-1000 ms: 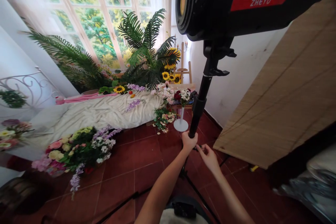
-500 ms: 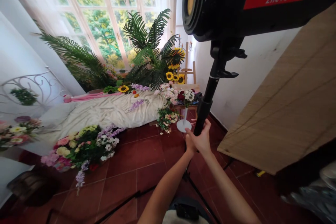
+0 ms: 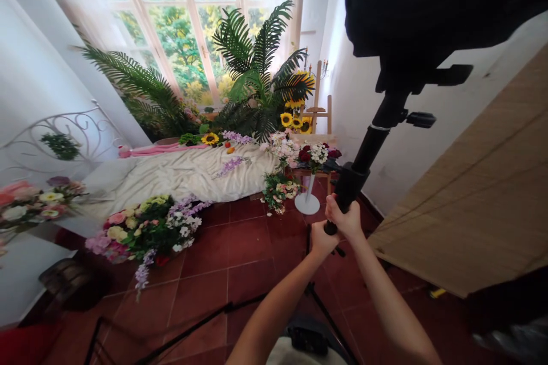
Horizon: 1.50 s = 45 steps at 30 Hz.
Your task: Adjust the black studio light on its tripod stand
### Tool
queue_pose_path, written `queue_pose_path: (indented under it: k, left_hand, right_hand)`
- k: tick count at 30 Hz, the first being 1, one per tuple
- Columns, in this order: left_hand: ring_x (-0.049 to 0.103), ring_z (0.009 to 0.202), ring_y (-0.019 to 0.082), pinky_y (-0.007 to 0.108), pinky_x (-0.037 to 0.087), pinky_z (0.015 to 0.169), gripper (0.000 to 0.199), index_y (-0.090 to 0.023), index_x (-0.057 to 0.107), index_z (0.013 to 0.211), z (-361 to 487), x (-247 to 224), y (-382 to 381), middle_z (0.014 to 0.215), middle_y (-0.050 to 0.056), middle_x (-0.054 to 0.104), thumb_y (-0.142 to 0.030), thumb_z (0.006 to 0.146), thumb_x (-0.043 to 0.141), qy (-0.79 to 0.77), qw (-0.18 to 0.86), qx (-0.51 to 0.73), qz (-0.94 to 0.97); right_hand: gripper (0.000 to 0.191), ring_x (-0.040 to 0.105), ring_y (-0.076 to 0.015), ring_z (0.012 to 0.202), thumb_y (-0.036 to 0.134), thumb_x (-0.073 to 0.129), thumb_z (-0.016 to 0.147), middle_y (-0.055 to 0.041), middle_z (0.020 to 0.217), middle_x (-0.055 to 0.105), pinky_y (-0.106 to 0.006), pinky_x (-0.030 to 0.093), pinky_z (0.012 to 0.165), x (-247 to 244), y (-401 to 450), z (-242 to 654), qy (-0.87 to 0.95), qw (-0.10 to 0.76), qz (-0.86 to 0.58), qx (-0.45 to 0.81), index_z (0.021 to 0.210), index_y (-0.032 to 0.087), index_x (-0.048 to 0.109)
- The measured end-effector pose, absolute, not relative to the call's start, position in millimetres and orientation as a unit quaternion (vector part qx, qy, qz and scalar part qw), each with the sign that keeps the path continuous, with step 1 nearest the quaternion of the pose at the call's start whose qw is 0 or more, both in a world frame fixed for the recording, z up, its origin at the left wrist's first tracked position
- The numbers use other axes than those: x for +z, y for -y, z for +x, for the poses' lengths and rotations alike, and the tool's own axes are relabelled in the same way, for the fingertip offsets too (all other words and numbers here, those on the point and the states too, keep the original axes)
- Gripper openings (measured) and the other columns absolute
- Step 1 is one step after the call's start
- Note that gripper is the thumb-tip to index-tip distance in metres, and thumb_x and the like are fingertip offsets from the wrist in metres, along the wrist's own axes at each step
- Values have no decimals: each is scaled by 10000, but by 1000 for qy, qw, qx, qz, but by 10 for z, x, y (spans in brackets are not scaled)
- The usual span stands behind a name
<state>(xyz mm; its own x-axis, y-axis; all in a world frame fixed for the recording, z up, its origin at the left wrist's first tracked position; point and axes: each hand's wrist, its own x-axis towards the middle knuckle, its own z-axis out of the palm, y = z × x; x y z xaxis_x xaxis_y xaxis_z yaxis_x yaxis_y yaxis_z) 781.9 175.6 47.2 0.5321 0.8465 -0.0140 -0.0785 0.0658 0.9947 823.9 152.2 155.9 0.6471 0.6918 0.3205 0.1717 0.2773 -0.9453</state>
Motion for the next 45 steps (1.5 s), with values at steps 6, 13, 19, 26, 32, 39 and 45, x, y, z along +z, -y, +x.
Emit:
queue_pose_path:
  k: [6,13,19,26,32,39,45]
  left_hand:
    - [310,452,56,193,251,423,321,-142,443,463,7789,489,-1758,470,-29,390,-361,614,622,-296,566,397,660]
    - [420,466,89,185,299,416,344,-129,517,496,7737,624,-1720,442,-21,438,-424,590,666,-340,576,362,649]
    - [483,493,107,198,369,450,328,-120,584,589,7691,664,-1711,493,-9,518,-438,627,659,-313,577,362,662]
    - [522,576,113,219,443,544,329,-120,614,731,7618,702,-1726,624,16,592,-423,627,688,-255,563,369,694]
    - [489,563,94,203,410,528,244,-108,593,713,7663,553,-1734,637,12,568,-333,646,662,-237,542,400,700]
    - [483,543,96,200,390,501,110,-103,572,642,7739,438,-1746,616,15,580,-173,573,623,-219,576,423,664]
    - [480,529,87,197,393,506,95,-118,534,549,7741,471,-1718,568,10,571,-166,590,605,-196,613,430,633]
  right_hand:
    - [317,384,-55,340,457,628,729,74,432,426,-187,329,333,1982,-1581,8221,374,734,-556,109,707,173,488]
    - [318,399,-65,331,450,613,747,72,420,420,-193,323,327,2674,-1604,8190,406,732,-547,17,649,184,468]
    - [384,407,-77,328,483,600,747,57,400,415,-206,327,324,2718,-1574,8197,427,714,-553,40,555,197,431]
    - [453,443,-87,360,478,536,801,30,389,441,-221,389,406,2384,-1440,8266,494,641,-573,129,472,184,435]
    - [417,510,-117,432,504,583,746,-11,456,529,-229,425,467,1969,-1347,8214,464,604,-635,130,513,168,499]
    - [408,559,-162,538,535,638,660,-59,601,613,-231,419,467,1441,-1336,8130,363,610,-700,74,673,130,585]
    - [398,572,-171,552,536,630,660,-65,597,624,-240,429,496,1131,-1286,8205,408,572,-703,109,616,144,576]
